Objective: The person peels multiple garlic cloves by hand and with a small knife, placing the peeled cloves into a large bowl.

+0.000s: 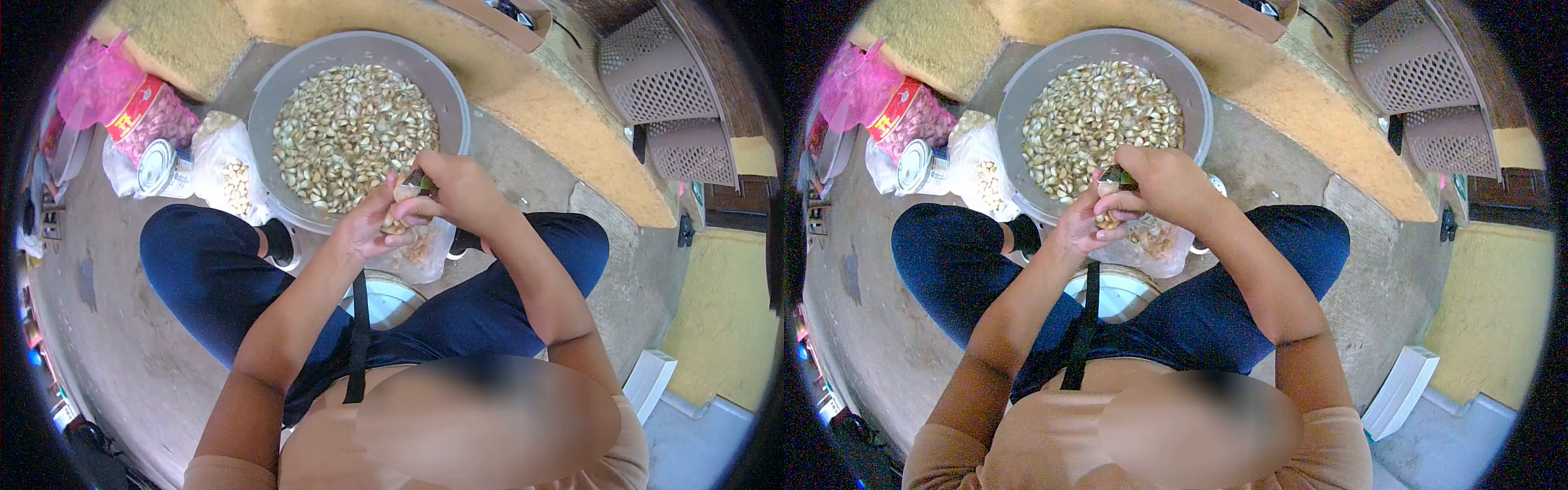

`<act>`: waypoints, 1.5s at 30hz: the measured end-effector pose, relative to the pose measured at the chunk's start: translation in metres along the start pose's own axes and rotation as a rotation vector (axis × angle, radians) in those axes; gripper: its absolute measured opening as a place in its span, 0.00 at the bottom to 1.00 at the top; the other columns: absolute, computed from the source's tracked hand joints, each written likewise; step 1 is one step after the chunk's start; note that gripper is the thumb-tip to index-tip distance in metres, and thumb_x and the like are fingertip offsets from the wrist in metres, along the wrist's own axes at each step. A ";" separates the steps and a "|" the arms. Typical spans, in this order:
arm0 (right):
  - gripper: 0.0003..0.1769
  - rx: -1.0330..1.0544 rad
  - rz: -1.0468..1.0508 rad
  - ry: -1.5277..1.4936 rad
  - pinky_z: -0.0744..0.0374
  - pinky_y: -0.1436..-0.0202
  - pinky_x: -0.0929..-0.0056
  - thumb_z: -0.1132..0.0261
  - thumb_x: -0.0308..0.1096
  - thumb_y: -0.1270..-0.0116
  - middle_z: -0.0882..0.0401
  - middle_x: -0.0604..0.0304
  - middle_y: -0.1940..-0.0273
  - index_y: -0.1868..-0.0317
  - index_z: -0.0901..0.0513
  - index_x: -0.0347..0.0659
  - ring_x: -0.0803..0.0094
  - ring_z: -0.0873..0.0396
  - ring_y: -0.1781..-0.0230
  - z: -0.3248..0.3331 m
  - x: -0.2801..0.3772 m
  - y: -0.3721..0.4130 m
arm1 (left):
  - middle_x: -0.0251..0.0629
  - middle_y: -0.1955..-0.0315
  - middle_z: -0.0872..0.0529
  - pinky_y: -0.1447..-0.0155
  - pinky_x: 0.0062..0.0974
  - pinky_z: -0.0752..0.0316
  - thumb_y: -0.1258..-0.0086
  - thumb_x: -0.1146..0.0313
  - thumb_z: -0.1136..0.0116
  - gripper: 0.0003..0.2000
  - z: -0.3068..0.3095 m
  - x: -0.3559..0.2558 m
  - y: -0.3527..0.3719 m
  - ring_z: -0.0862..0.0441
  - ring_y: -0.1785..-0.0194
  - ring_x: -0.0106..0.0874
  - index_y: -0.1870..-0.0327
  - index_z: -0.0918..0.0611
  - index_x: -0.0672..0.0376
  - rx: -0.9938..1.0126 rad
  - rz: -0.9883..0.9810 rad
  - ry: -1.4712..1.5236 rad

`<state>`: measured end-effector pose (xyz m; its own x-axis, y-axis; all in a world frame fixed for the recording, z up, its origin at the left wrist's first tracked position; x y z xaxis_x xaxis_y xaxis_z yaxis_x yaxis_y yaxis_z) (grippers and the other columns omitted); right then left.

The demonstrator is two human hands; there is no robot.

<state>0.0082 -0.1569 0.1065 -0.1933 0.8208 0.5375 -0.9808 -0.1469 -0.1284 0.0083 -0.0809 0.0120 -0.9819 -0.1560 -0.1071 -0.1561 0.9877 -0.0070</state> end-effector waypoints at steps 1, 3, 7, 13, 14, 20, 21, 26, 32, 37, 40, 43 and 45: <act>0.30 0.005 -0.014 0.007 0.28 0.72 0.62 0.39 0.61 0.55 0.27 0.49 0.77 0.73 0.31 0.37 0.52 0.25 0.74 0.001 0.000 0.000 | 0.32 0.72 0.28 0.84 0.08 0.42 0.37 0.47 0.56 0.21 -0.002 0.000 0.000 0.34 0.70 0.21 0.51 0.32 0.53 -0.006 -0.010 -0.004; 0.31 -0.003 -0.028 -0.010 0.28 0.72 0.62 0.39 0.61 0.56 0.27 0.49 0.77 0.73 0.31 0.37 0.52 0.25 0.74 0.003 0.000 0.000 | 0.33 0.71 0.28 0.83 0.08 0.41 0.38 0.47 0.55 0.22 -0.002 0.000 0.000 0.34 0.70 0.21 0.50 0.32 0.53 -0.014 -0.022 -0.034; 0.32 0.017 -0.003 0.013 0.28 0.72 0.62 0.39 0.62 0.56 0.27 0.49 0.77 0.73 0.32 0.37 0.51 0.25 0.74 0.002 -0.001 -0.001 | 0.33 0.70 0.28 0.83 0.09 0.40 0.39 0.47 0.53 0.23 -0.004 -0.001 -0.002 0.34 0.70 0.21 0.50 0.32 0.53 0.023 -0.019 -0.071; 0.31 0.021 0.038 0.051 0.27 0.71 0.62 0.39 0.61 0.56 0.27 0.49 0.77 0.72 0.31 0.37 0.51 0.25 0.74 0.004 -0.001 -0.001 | 0.33 0.70 0.27 0.84 0.10 0.40 0.39 0.47 0.53 0.23 0.000 -0.001 -0.002 0.33 0.70 0.21 0.51 0.32 0.53 -0.013 -0.010 -0.074; 0.31 0.020 0.050 0.056 0.27 0.71 0.62 0.40 0.61 0.55 0.27 0.49 0.77 0.72 0.31 0.37 0.52 0.25 0.74 0.004 0.000 -0.002 | 0.33 0.70 0.27 0.84 0.10 0.40 0.39 0.47 0.54 0.23 0.000 -0.001 -0.002 0.32 0.70 0.22 0.51 0.32 0.53 -0.001 -0.009 -0.061; 0.29 0.012 0.102 0.070 0.27 0.73 0.62 0.41 0.61 0.54 0.27 0.51 0.78 0.73 0.31 0.39 0.54 0.25 0.75 0.001 0.003 -0.001 | 0.34 0.73 0.27 0.84 0.10 0.41 0.38 0.46 0.55 0.22 0.006 0.002 0.000 0.31 0.71 0.22 0.53 0.31 0.53 -0.024 0.001 -0.054; 0.29 0.003 0.115 0.075 0.28 0.73 0.62 0.41 0.61 0.54 0.27 0.51 0.78 0.73 0.32 0.39 0.54 0.25 0.75 0.001 0.004 -0.001 | 0.34 0.73 0.27 0.84 0.10 0.41 0.39 0.46 0.55 0.21 0.006 0.003 0.001 0.31 0.71 0.22 0.53 0.31 0.53 -0.042 0.001 -0.044; 0.29 -0.002 0.166 0.092 0.28 0.75 0.63 0.42 0.61 0.54 0.28 0.53 0.80 0.75 0.33 0.40 0.55 0.25 0.77 0.001 0.007 0.001 | 0.33 0.75 0.27 0.84 0.10 0.41 0.39 0.47 0.54 0.21 0.000 0.007 0.001 0.31 0.72 0.21 0.53 0.30 0.53 -0.054 -0.011 0.015; 0.29 -0.070 0.207 0.119 0.28 0.76 0.65 0.41 0.60 0.54 0.30 0.54 0.81 0.76 0.34 0.39 0.56 0.26 0.78 0.000 0.011 0.002 | 0.29 0.76 0.27 0.83 0.10 0.40 0.40 0.47 0.52 0.21 0.008 0.009 0.002 0.32 0.76 0.17 0.54 0.30 0.52 -0.111 -0.017 0.017; 0.29 -0.076 0.178 0.141 0.27 0.76 0.65 0.43 0.61 0.52 0.28 0.53 0.81 0.76 0.34 0.39 0.57 0.25 0.78 0.000 0.010 0.003 | 0.28 0.77 0.27 0.83 0.11 0.40 0.41 0.47 0.52 0.21 0.005 0.008 0.000 0.31 0.76 0.17 0.53 0.30 0.50 -0.014 -0.035 0.031; 0.29 -0.081 0.159 0.141 0.27 0.76 0.65 0.43 0.61 0.52 0.27 0.52 0.81 0.76 0.34 0.39 0.56 0.25 0.78 0.000 0.010 0.002 | 0.26 0.80 0.28 0.83 0.11 0.40 0.41 0.46 0.52 0.21 0.006 0.008 0.001 0.32 0.77 0.16 0.53 0.30 0.49 -0.007 -0.043 0.037; 0.29 -0.088 0.134 0.158 0.26 0.76 0.65 0.43 0.61 0.52 0.27 0.51 0.81 0.75 0.34 0.39 0.56 0.25 0.78 -0.001 0.009 0.003 | 0.24 0.82 0.28 0.83 0.11 0.42 0.41 0.46 0.52 0.21 0.006 0.008 0.000 0.32 0.78 0.16 0.53 0.30 0.49 0.001 -0.058 0.050; 0.29 -0.082 0.108 0.153 0.26 0.76 0.64 0.43 0.61 0.51 0.27 0.51 0.81 0.75 0.34 0.39 0.56 0.25 0.79 -0.003 0.007 0.003 | 0.24 0.82 0.29 0.83 0.11 0.42 0.41 0.46 0.52 0.21 0.005 0.007 -0.001 0.32 0.78 0.16 0.53 0.30 0.49 0.009 -0.062 0.063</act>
Point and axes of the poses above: each hand's wrist, its own y-axis away from the middle knuckle, its own z-axis out of the back of the hand, x = y × z, the point moved 6 cm from there along -y, towards the middle knuckle
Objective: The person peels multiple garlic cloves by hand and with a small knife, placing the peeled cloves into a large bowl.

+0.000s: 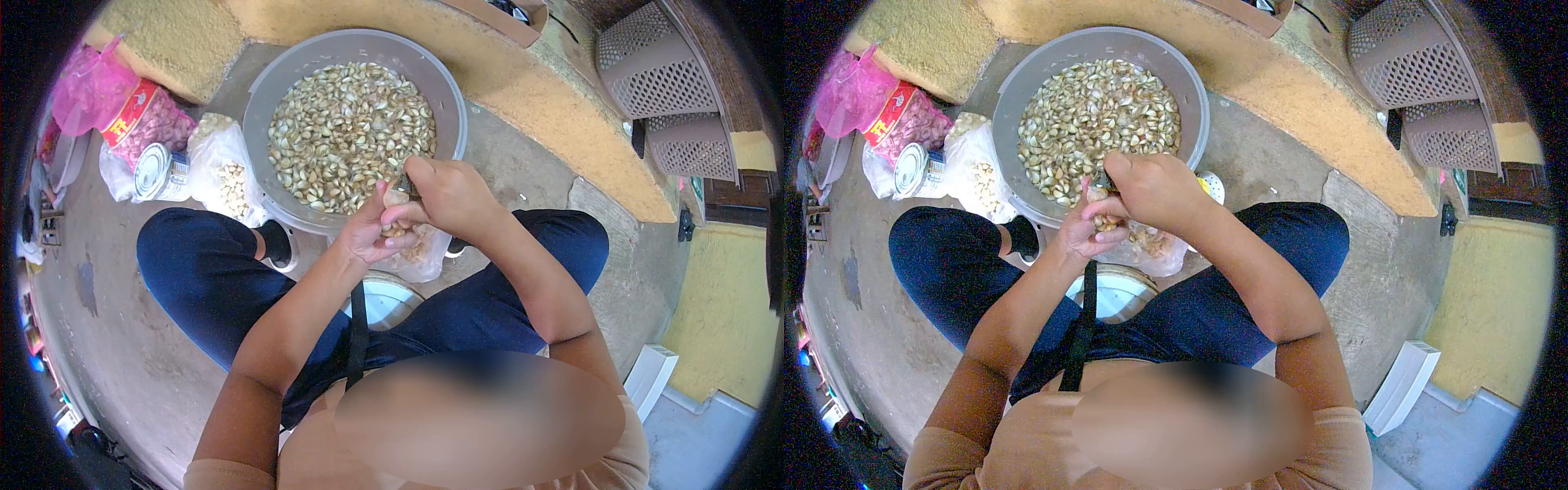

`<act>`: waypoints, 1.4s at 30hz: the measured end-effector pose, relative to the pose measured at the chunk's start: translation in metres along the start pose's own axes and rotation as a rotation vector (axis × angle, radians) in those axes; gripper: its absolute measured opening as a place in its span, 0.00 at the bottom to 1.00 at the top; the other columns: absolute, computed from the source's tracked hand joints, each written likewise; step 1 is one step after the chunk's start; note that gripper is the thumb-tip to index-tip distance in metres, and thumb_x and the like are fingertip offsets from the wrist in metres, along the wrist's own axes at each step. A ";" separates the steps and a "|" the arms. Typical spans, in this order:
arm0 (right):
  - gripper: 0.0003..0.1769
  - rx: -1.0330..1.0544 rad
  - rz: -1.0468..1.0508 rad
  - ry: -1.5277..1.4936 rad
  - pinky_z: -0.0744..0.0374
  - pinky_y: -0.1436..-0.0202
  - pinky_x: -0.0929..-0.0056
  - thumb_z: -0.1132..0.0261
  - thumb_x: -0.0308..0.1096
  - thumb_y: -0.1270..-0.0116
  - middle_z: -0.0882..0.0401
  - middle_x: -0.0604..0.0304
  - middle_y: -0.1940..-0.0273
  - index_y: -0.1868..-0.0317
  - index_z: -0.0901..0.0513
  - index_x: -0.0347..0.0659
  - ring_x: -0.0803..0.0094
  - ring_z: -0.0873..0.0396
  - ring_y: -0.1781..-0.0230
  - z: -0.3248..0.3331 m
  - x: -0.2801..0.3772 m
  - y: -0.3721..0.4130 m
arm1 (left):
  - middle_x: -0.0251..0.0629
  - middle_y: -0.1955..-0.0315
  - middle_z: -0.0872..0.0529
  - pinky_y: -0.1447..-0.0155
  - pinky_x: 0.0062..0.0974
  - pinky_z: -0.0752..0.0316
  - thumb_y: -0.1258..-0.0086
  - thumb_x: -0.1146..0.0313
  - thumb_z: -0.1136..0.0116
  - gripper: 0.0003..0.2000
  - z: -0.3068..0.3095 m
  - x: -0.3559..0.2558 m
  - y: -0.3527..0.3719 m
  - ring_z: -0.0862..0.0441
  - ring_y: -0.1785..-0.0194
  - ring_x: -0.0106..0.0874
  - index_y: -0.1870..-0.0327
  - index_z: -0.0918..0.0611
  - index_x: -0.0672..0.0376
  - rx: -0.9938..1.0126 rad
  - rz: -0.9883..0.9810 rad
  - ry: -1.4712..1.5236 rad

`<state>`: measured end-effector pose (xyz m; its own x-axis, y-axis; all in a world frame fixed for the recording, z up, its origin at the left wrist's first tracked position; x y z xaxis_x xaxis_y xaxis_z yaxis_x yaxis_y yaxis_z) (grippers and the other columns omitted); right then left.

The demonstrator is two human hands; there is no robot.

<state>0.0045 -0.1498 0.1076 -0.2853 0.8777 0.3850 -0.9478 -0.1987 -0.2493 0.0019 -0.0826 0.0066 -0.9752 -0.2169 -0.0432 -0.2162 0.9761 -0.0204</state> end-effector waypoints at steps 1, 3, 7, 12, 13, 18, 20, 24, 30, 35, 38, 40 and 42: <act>0.29 0.004 -0.013 -0.003 0.26 0.76 0.64 0.43 0.61 0.51 0.27 0.51 0.81 0.75 0.34 0.38 0.56 0.24 0.79 -0.001 -0.001 0.000 | 0.24 0.82 0.29 0.83 0.11 0.43 0.41 0.45 0.52 0.21 0.000 0.000 0.000 0.32 0.78 0.16 0.54 0.30 0.49 0.000 0.002 0.007; 0.29 -0.001 -0.007 0.018 0.26 0.77 0.64 0.43 0.60 0.50 0.27 0.51 0.82 0.75 0.34 0.38 0.55 0.24 0.79 -0.001 0.000 0.000 | 0.24 0.82 0.28 0.82 0.11 0.43 0.42 0.45 0.52 0.21 0.001 0.000 0.000 0.32 0.78 0.16 0.56 0.29 0.50 -0.007 0.005 0.007; 0.28 0.001 -0.013 0.040 0.26 0.79 0.64 0.44 0.59 0.49 0.27 0.51 0.83 0.76 0.34 0.38 0.55 0.25 0.81 -0.003 0.000 0.000 | 0.27 0.81 0.27 0.83 0.12 0.43 0.43 0.43 0.51 0.19 0.012 0.001 0.000 0.32 0.78 0.17 0.65 0.27 0.50 -0.040 0.012 0.031; 0.29 0.008 -0.053 -0.002 0.29 0.78 0.64 0.43 0.59 0.51 0.30 0.52 0.84 0.76 0.35 0.38 0.53 0.26 0.80 -0.002 -0.002 0.000 | 0.30 0.82 0.26 0.84 0.13 0.43 0.44 0.43 0.51 0.18 0.013 -0.001 0.001 0.30 0.80 0.19 0.74 0.27 0.49 -0.111 -0.001 -0.027; 0.29 0.013 -0.065 -0.012 0.29 0.78 0.64 0.42 0.59 0.51 0.30 0.51 0.84 0.76 0.35 0.38 0.53 0.26 0.80 -0.001 -0.002 0.000 | 0.30 0.82 0.25 0.84 0.13 0.43 0.44 0.43 0.51 0.18 0.015 -0.001 0.001 0.30 0.80 0.19 0.74 0.27 0.49 -0.090 0.003 -0.049; 0.27 0.101 -0.135 -0.034 0.30 0.77 0.62 0.43 0.57 0.48 0.30 0.49 0.83 0.74 0.34 0.38 0.51 0.27 0.79 0.003 -0.003 -0.002 | 0.29 0.81 0.25 0.83 0.13 0.42 0.43 0.44 0.50 0.17 0.011 -0.007 0.000 0.29 0.77 0.20 0.70 0.27 0.49 -0.102 -0.027 -0.130; 0.26 0.092 -0.129 -0.058 0.30 0.77 0.61 0.43 0.56 0.46 0.30 0.49 0.82 0.74 0.34 0.38 0.51 0.27 0.79 0.003 -0.006 -0.002 | 0.29 0.80 0.25 0.83 0.13 0.41 0.43 0.44 0.50 0.17 0.011 -0.008 -0.001 0.29 0.76 0.20 0.69 0.28 0.49 -0.142 -0.048 -0.142; 0.23 0.070 -0.136 -0.119 0.30 0.76 0.62 0.43 0.52 0.45 0.29 0.51 0.82 0.75 0.32 0.38 0.52 0.27 0.78 0.004 -0.008 -0.002 | 0.27 0.78 0.26 0.82 0.12 0.40 0.42 0.45 0.50 0.17 0.011 -0.009 -0.003 0.28 0.74 0.19 0.67 0.28 0.50 -0.176 -0.062 -0.180; 0.20 0.103 -0.173 -0.201 0.29 0.76 0.65 0.45 0.49 0.43 0.27 0.51 0.80 0.76 0.29 0.39 0.54 0.25 0.77 0.000 -0.015 -0.001 | 0.25 0.75 0.26 0.82 0.12 0.40 0.42 0.46 0.50 0.17 0.010 -0.010 -0.005 0.29 0.73 0.16 0.65 0.28 0.50 -0.151 -0.068 -0.200; 0.19 0.028 -0.136 -0.157 0.30 0.78 0.65 0.44 0.48 0.43 0.28 0.52 0.81 0.76 0.29 0.39 0.55 0.26 0.78 0.002 -0.011 -0.001 | 0.23 0.75 0.26 0.82 0.12 0.39 0.41 0.47 0.51 0.16 0.018 -0.012 -0.006 0.29 0.73 0.14 0.65 0.28 0.49 -0.247 -0.126 -0.175; 0.20 -0.040 -0.144 -0.088 0.30 0.78 0.64 0.44 0.50 0.44 0.28 0.53 0.82 0.77 0.29 0.40 0.56 0.26 0.79 0.005 -0.008 -0.001 | 0.23 0.75 0.26 0.82 0.13 0.38 0.41 0.47 0.51 0.15 0.019 -0.018 -0.005 0.28 0.73 0.15 0.66 0.28 0.49 -0.358 -0.193 -0.217; 0.21 -0.080 -0.147 -0.032 0.29 0.78 0.63 0.45 0.52 0.44 0.27 0.54 0.81 0.78 0.29 0.41 0.57 0.25 0.79 0.006 -0.009 0.000 | 0.23 0.75 0.25 0.81 0.13 0.37 0.41 0.49 0.49 0.15 0.013 -0.023 -0.006 0.28 0.73 0.15 0.65 0.28 0.49 -0.373 -0.231 -0.286; 0.21 -0.092 -0.144 -0.014 0.29 0.79 0.64 0.44 0.52 0.44 0.27 0.55 0.81 0.78 0.29 0.42 0.58 0.25 0.80 0.006 -0.009 -0.001 | 0.23 0.74 0.25 0.80 0.14 0.36 0.42 0.50 0.48 0.14 0.010 -0.027 -0.005 0.28 0.73 0.16 0.64 0.27 0.49 -0.388 -0.279 -0.324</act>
Point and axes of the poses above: each hand's wrist, its own y-axis away from the middle knuckle, its own z-axis out of the back of the hand, x = y × z, the point moved 6 cm from there along -y, towards the middle knuckle
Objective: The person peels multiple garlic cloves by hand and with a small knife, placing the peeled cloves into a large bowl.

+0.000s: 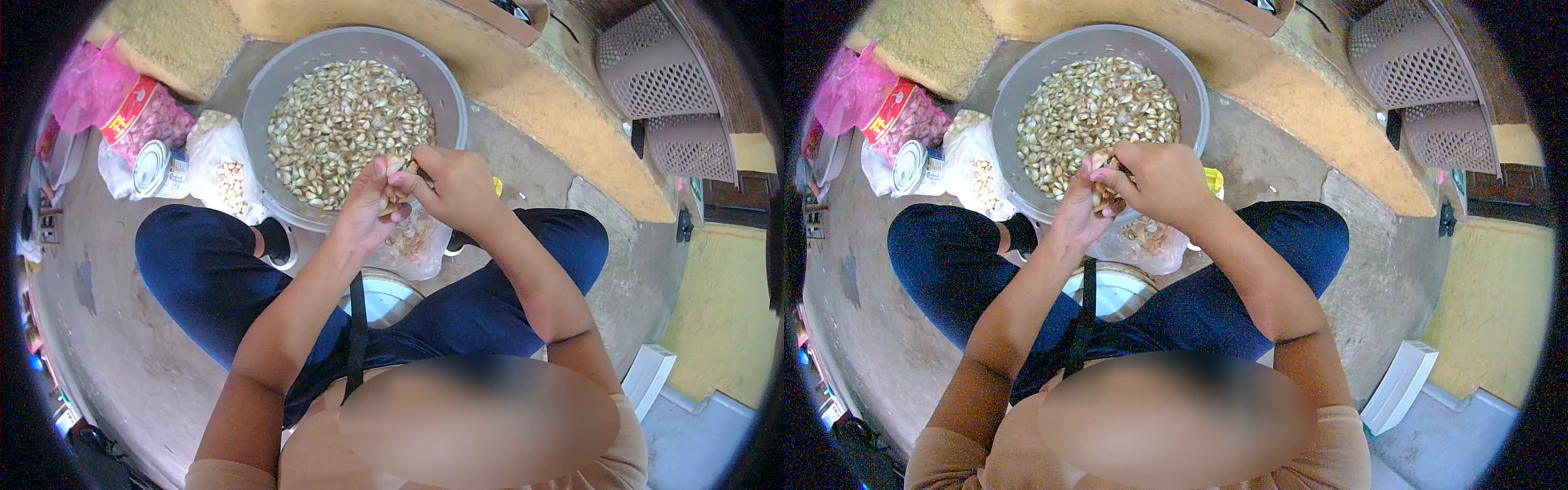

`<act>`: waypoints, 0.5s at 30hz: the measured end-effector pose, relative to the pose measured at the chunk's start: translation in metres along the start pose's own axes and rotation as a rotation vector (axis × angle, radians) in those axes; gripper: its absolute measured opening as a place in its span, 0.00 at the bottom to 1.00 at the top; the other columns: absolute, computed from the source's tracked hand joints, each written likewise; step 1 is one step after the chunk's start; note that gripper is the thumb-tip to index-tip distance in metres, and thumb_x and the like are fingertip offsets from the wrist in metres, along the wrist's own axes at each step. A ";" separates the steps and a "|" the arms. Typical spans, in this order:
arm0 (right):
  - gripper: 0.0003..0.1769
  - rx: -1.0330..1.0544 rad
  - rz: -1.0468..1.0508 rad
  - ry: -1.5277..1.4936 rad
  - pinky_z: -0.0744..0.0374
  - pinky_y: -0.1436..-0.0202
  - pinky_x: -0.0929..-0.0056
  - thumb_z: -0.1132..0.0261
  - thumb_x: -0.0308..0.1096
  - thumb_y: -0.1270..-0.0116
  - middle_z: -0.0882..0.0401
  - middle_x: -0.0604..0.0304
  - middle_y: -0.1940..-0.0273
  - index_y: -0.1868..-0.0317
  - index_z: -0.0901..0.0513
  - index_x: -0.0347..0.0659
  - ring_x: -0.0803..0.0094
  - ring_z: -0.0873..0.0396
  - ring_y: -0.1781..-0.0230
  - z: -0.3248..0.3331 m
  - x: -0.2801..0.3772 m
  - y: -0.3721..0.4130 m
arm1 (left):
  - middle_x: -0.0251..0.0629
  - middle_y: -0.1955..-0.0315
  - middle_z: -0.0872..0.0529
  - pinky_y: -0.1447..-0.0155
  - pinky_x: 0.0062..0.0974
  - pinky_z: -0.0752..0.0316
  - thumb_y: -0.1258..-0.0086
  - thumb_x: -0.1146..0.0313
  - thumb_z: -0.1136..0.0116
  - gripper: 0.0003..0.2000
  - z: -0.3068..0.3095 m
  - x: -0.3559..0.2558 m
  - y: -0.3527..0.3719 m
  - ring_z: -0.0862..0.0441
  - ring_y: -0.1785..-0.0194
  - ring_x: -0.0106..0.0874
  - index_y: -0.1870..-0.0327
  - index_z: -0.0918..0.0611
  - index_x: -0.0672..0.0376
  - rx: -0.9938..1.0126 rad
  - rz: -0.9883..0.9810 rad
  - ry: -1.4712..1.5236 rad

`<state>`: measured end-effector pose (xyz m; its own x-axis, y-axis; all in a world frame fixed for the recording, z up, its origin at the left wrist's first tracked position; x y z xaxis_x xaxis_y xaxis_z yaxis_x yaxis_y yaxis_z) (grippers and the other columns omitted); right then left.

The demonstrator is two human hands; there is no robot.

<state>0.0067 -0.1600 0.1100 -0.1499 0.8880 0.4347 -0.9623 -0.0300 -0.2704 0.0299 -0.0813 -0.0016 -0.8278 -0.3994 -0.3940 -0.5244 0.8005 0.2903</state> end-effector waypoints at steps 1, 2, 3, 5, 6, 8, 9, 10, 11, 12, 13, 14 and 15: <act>0.20 -0.007 0.001 0.009 0.29 0.79 0.64 0.44 0.52 0.44 0.27 0.55 0.81 0.78 0.29 0.42 0.59 0.25 0.80 0.000 0.000 0.000 | 0.23 0.74 0.25 0.80 0.14 0.36 0.42 0.51 0.47 0.14 0.000 -0.002 0.001 0.28 0.73 0.16 0.64 0.27 0.49 -0.011 -0.027 0.000; 0.21 -0.014 -0.006 0.027 0.29 0.79 0.64 0.44 0.52 0.44 0.27 0.55 0.81 0.78 0.29 0.42 0.59 0.25 0.80 0.000 0.000 0.000 | 0.23 0.73 0.24 0.79 0.14 0.36 0.42 0.52 0.46 0.14 -0.001 -0.003 0.001 0.28 0.72 0.16 0.63 0.27 0.49 -0.021 -0.054 0.000; 0.21 -0.021 -0.013 0.044 0.29 0.80 0.65 0.44 0.52 0.44 0.27 0.55 0.82 0.78 0.29 0.42 0.60 0.25 0.81 0.000 -0.001 0.000 | 0.23 0.73 0.24 0.79 0.15 0.36 0.43 0.52 0.46 0.13 -0.001 -0.005 0.002 0.27 0.72 0.17 0.63 0.27 0.49 -0.032 -0.083 -0.004; 0.21 -0.042 -0.039 0.073 0.29 0.80 0.66 0.44 0.53 0.44 0.27 0.56 0.82 0.79 0.30 0.42 0.60 0.25 0.81 -0.001 -0.001 0.001 | 0.23 0.73 0.24 0.78 0.15 0.36 0.43 0.53 0.45 0.13 -0.001 -0.007 0.003 0.27 0.72 0.17 0.63 0.26 0.49 -0.055 -0.140 -0.013; 0.21 -0.058 -0.056 0.086 0.29 0.80 0.66 0.44 0.53 0.44 0.27 0.56 0.82 0.79 0.30 0.42 0.61 0.25 0.81 -0.002 -0.001 0.001 | 0.23 0.74 0.24 0.78 0.16 0.36 0.43 0.53 0.45 0.13 -0.002 -0.009 0.004 0.27 0.72 0.17 0.63 0.26 0.49 -0.094 -0.158 -0.022; 0.21 -0.083 -0.076 0.095 0.29 0.81 0.67 0.44 0.53 0.44 0.27 0.56 0.83 0.79 0.30 0.43 0.61 0.25 0.81 -0.003 0.000 0.002 | 0.23 0.74 0.24 0.77 0.17 0.37 0.42 0.53 0.45 0.13 -0.004 -0.011 0.007 0.27 0.72 0.17 0.64 0.26 0.49 -0.175 -0.193 -0.037; 0.21 -0.093 -0.079 0.092 0.28 0.81 0.67 0.44 0.53 0.44 0.28 0.56 0.83 0.79 0.30 0.43 0.62 0.25 0.81 -0.004 0.001 0.002 | 0.23 0.74 0.24 0.76 0.17 0.37 0.42 0.53 0.46 0.12 -0.004 -0.011 0.008 0.28 0.72 0.17 0.64 0.26 0.49 -0.188 -0.201 -0.027; 0.21 -0.103 -0.081 0.088 0.28 0.81 0.67 0.44 0.53 0.44 0.28 0.56 0.84 0.79 0.30 0.43 0.62 0.25 0.81 -0.004 0.002 0.002 | 0.23 0.75 0.24 0.76 0.17 0.37 0.41 0.53 0.46 0.12 -0.004 -0.011 0.008 0.28 0.72 0.17 0.64 0.26 0.49 -0.200 -0.209 -0.018; 0.21 -0.092 -0.078 0.078 0.28 0.81 0.67 0.44 0.53 0.44 0.28 0.56 0.83 0.79 0.30 0.43 0.62 0.25 0.81 -0.007 0.002 0.002 | 0.23 0.75 0.25 0.76 0.18 0.38 0.41 0.54 0.46 0.11 -0.003 -0.012 0.008 0.28 0.73 0.17 0.64 0.26 0.49 -0.212 -0.216 -0.009; 0.21 -0.081 -0.075 0.069 0.28 0.81 0.67 0.44 0.54 0.45 0.27 0.55 0.83 0.79 0.30 0.43 0.62 0.25 0.81 -0.011 0.003 0.003 | 0.23 0.75 0.25 0.76 0.18 0.38 0.40 0.54 0.47 0.10 -0.002 -0.011 0.007 0.28 0.73 0.17 0.64 0.26 0.48 -0.219 -0.215 0.011; 0.21 -0.070 -0.072 0.060 0.28 0.81 0.67 0.44 0.54 0.45 0.27 0.55 0.83 0.79 0.30 0.43 0.62 0.25 0.81 -0.014 0.002 0.003 | 0.23 0.75 0.25 0.75 0.18 0.37 0.39 0.54 0.48 0.10 0.000 -0.010 0.006 0.29 0.73 0.17 0.64 0.26 0.48 -0.225 -0.213 0.032; 0.22 -0.067 -0.060 0.053 0.28 0.80 0.67 0.44 0.54 0.45 0.27 0.55 0.82 0.79 0.30 0.42 0.62 0.25 0.81 -0.015 0.002 0.003 | 0.23 0.76 0.25 0.75 0.18 0.37 0.38 0.55 0.48 0.09 0.002 -0.010 0.006 0.29 0.74 0.17 0.64 0.26 0.47 -0.232 -0.212 0.052; 0.22 -0.065 -0.048 0.045 0.28 0.80 0.67 0.44 0.54 0.45 0.27 0.55 0.82 0.79 0.30 0.42 0.61 0.25 0.80 -0.016 0.002 0.003 | 0.23 0.76 0.25 0.76 0.18 0.38 0.38 0.54 0.49 0.09 0.001 -0.010 0.006 0.29 0.74 0.17 0.65 0.26 0.48 -0.253 -0.196 0.051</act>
Point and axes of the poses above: each hand's wrist, its own y-axis away from the middle knuckle, its own z-axis out of the back of the hand, x = y × z, the point moved 6 cm from there along -y, towards the middle knuckle
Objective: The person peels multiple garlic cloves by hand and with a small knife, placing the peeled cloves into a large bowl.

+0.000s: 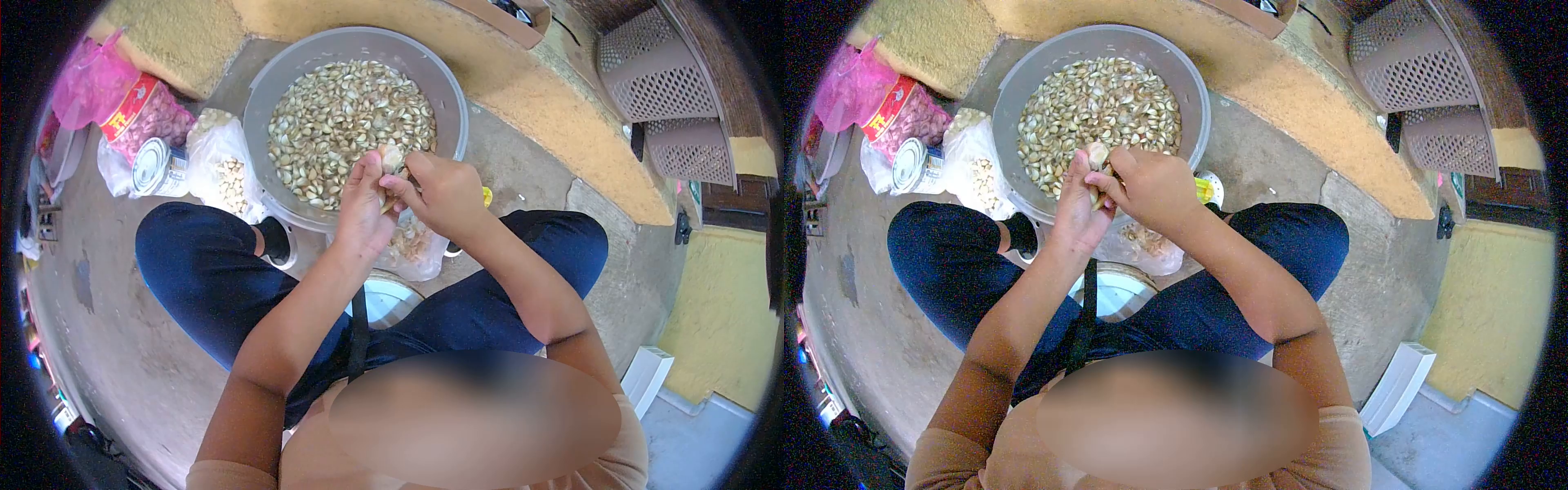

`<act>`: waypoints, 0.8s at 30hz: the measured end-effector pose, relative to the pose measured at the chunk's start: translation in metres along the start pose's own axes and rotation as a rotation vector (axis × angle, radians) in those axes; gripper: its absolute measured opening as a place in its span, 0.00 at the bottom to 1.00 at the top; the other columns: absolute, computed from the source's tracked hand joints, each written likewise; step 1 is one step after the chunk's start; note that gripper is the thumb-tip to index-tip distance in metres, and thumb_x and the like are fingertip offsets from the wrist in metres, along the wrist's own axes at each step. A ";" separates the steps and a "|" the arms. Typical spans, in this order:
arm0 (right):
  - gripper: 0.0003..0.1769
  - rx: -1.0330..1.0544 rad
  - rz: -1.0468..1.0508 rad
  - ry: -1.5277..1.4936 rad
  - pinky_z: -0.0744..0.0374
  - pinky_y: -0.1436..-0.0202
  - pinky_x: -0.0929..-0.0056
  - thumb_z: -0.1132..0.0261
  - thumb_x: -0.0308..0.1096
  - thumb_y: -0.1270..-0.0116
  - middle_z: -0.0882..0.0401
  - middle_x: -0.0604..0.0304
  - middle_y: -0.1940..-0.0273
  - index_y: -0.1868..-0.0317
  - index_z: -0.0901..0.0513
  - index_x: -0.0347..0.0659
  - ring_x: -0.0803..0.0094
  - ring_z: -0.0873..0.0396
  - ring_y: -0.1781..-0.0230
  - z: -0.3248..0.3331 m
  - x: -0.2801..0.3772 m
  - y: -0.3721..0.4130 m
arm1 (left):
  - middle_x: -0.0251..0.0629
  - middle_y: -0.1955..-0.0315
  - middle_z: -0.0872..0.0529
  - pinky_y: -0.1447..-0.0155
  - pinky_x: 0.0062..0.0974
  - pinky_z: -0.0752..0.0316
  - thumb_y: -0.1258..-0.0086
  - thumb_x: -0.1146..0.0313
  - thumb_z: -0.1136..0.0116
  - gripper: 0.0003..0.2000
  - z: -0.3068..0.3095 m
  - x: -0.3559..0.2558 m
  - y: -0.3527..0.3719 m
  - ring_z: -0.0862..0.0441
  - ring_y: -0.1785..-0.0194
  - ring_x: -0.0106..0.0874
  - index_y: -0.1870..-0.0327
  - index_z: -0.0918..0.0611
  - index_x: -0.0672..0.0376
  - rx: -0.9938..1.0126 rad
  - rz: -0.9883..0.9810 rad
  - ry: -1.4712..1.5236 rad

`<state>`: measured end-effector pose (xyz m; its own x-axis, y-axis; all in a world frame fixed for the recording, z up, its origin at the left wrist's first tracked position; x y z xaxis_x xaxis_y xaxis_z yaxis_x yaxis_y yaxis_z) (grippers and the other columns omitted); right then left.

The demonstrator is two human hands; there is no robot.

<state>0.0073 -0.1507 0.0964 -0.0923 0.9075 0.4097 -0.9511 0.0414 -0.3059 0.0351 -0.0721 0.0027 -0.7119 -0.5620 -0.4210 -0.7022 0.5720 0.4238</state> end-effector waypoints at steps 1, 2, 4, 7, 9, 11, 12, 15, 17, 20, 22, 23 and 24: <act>0.22 0.002 0.012 -0.009 0.28 0.79 0.66 0.44 0.54 0.45 0.27 0.55 0.81 0.79 0.30 0.42 0.61 0.25 0.80 -0.001 0.000 -0.001 | 0.23 0.76 0.25 0.77 0.18 0.38 0.37 0.54 0.50 0.10 -0.001 -0.001 0.001 0.29 0.74 0.17 0.65 0.26 0.48 -0.021 0.015 -0.005; 0.22 0.037 0.003 -0.015 0.28 0.78 0.65 0.44 0.54 0.45 0.27 0.54 0.81 0.78 0.30 0.42 0.59 0.25 0.80 0.000 -0.001 -0.003 | 0.23 0.76 0.26 0.77 0.17 0.38 0.37 0.54 0.50 0.10 -0.002 -0.002 0.002 0.29 0.74 0.17 0.65 0.26 0.49 -0.042 0.031 -0.011; 0.22 0.107 -0.015 -0.027 0.28 0.77 0.64 0.44 0.54 0.45 0.26 0.53 0.80 0.77 0.29 0.41 0.57 0.25 0.79 0.006 -0.006 -0.006 | 0.25 0.77 0.25 0.79 0.16 0.40 0.37 0.54 0.50 0.11 -0.007 -0.002 0.002 0.29 0.75 0.17 0.66 0.26 0.51 0.045 0.154 -0.087; 0.23 0.166 0.011 -0.107 0.29 0.75 0.60 0.45 0.55 0.44 0.26 0.51 0.79 0.76 0.29 0.41 0.53 0.26 0.78 0.009 -0.019 -0.007 | 0.26 0.77 0.26 0.82 0.14 0.42 0.38 0.54 0.49 0.12 -0.007 -0.005 0.001 0.30 0.76 0.17 0.66 0.25 0.53 0.124 0.251 -0.271; 0.23 0.224 -0.029 -0.122 0.29 0.75 0.59 0.46 0.55 0.44 0.27 0.50 0.79 0.76 0.29 0.41 0.52 0.26 0.78 0.012 -0.025 -0.008 | 0.26 0.78 0.26 0.83 0.13 0.43 0.38 0.55 0.49 0.13 -0.007 -0.009 0.000 0.30 0.77 0.17 0.65 0.25 0.55 0.152 0.255 -0.439; 0.24 0.262 -0.043 -0.121 0.29 0.75 0.58 0.47 0.56 0.43 0.27 0.50 0.80 0.75 0.29 0.41 0.51 0.26 0.78 0.013 -0.028 -0.008 | 0.27 0.79 0.26 0.83 0.13 0.44 0.38 0.56 0.48 0.12 -0.010 -0.015 -0.001 0.31 0.79 0.16 0.65 0.24 0.55 0.172 0.224 -0.628; 0.24 0.273 -0.035 -0.111 0.29 0.75 0.58 0.48 0.56 0.43 0.27 0.50 0.80 0.75 0.29 0.41 0.51 0.26 0.78 0.014 -0.029 -0.008 | 0.27 0.79 0.26 0.83 0.13 0.44 0.38 0.57 0.48 0.12 -0.010 -0.017 -0.001 0.31 0.79 0.16 0.64 0.24 0.55 0.209 0.241 -0.657; 0.24 0.297 0.018 -0.081 0.29 0.75 0.58 0.48 0.56 0.42 0.27 0.50 0.80 0.75 0.28 0.41 0.52 0.26 0.78 0.015 -0.024 -0.007 | 0.27 0.79 0.26 0.83 0.13 0.44 0.38 0.57 0.48 0.12 -0.011 -0.020 -0.001 0.32 0.79 0.17 0.64 0.24 0.56 0.257 0.257 -0.647; 0.23 0.293 0.060 -0.066 0.29 0.75 0.58 0.48 0.56 0.42 0.26 0.51 0.80 0.74 0.28 0.41 0.52 0.26 0.78 0.015 -0.017 -0.005 | 0.28 0.80 0.26 0.84 0.13 0.43 0.38 0.57 0.48 0.12 -0.010 -0.018 -0.003 0.31 0.80 0.18 0.65 0.25 0.56 0.207 0.221 -0.513; 0.23 0.273 0.099 -0.042 0.28 0.76 0.58 0.48 0.56 0.42 0.26 0.51 0.80 0.74 0.27 0.42 0.53 0.25 0.78 0.011 -0.012 0.000 | 0.29 0.80 0.26 0.84 0.14 0.42 0.38 0.54 0.49 0.14 -0.004 -0.015 -0.004 0.30 0.78 0.20 0.67 0.26 0.56 0.149 0.225 -0.262; 0.23 0.279 0.099 -0.014 0.28 0.76 0.59 0.48 0.56 0.42 0.26 0.52 0.80 0.74 0.27 0.42 0.53 0.25 0.78 0.005 -0.017 0.003 | 0.29 0.78 0.26 0.84 0.12 0.41 0.38 0.52 0.52 0.15 -0.003 -0.015 -0.005 0.30 0.76 0.20 0.64 0.27 0.55 0.220 0.239 -0.171; 0.22 0.294 0.070 -0.018 0.29 0.76 0.60 0.48 0.54 0.42 0.26 0.51 0.80 0.73 0.28 0.41 0.53 0.25 0.78 0.004 -0.020 0.004 | 0.29 0.77 0.26 0.84 0.11 0.41 0.38 0.50 0.53 0.16 -0.004 -0.015 -0.006 0.30 0.76 0.19 0.63 0.27 0.55 0.256 0.245 -0.125; 0.21 0.309 0.041 -0.022 0.30 0.75 0.61 0.47 0.52 0.41 0.27 0.51 0.80 0.73 0.28 0.40 0.54 0.26 0.77 0.004 -0.025 0.004 | 0.29 0.77 0.26 0.84 0.12 0.40 0.38 0.50 0.52 0.16 -0.006 -0.015 -0.005 0.30 0.75 0.21 0.64 0.27 0.55 0.266 0.240 -0.091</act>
<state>0.0044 -0.1746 0.0883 -0.1358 0.8966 0.4216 -0.9907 -0.1274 -0.0481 0.0497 -0.0700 0.0119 -0.8449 -0.3439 -0.4097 -0.4810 0.8234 0.3010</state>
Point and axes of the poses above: each hand's wrist, its own y-axis away from the middle knuckle, its own z-axis out of the back of the hand, x = y × z, the point moved 6 cm from there along -y, towards the middle knuckle
